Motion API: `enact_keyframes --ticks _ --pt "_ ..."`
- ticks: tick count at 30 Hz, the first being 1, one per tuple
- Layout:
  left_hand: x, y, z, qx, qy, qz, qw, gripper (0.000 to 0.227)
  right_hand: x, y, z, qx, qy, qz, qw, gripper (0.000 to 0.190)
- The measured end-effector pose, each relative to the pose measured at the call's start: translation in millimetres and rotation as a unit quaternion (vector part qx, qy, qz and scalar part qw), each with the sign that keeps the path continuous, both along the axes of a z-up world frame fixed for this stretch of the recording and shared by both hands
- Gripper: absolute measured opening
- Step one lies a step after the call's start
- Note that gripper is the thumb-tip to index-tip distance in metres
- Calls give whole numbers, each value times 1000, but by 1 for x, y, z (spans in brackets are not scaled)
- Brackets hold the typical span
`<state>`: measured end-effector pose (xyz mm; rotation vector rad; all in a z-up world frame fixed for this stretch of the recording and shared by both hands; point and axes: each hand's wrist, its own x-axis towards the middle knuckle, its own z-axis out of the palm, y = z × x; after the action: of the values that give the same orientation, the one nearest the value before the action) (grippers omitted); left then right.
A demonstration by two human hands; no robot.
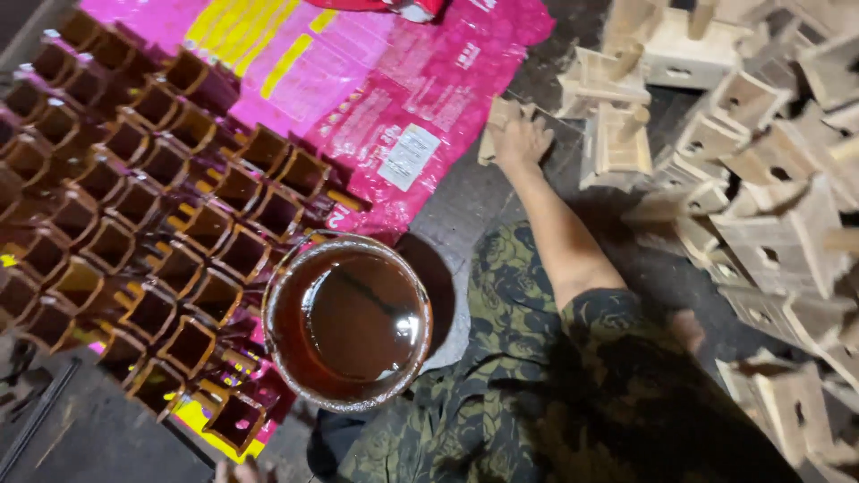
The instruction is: Dipping small wooden components into a bowl of wood stain and arranging them on a plastic sheet to dry.
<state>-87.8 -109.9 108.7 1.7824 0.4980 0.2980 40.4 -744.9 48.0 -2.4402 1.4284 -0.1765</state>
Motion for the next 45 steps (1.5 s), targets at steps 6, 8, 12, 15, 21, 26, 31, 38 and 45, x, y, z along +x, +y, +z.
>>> enact_keyframes --ticks 6,8,12,15,21,26,31,38,45 --pt "39 -30 -94 20 -16 -2 1000 33 8 -34 -48 -76 89 27 993 51" --pt "39 -77 -96 23 -30 18 999 31 -12 -84 -106 -67 63 37 995 40" --pt "40 -106 -96 -109 34 32 993 74 -43 -72 -44 -18 -10 47 999 40" --pt "28 -118 -61 -35 38 -34 998 73 -69 -49 1 -22 -105 36 994 25" --pt "16 -137 -54 -205 44 4 978 70 -108 48 118 20 -333 222 916 25" --pt "-9 -174 -8 -212 77 34 974 75 -116 130 167 3 -353 302 886 27" --pt "-35 -206 -12 -224 61 89 969 75 -120 190 172 18 -373 382 845 23" --pt "-49 -227 20 -239 104 81 962 79 -125 247 104 -60 -363 514 775 17" --pt "-58 -208 54 -263 140 9 955 78 -126 273 63 -142 -344 553 746 19"
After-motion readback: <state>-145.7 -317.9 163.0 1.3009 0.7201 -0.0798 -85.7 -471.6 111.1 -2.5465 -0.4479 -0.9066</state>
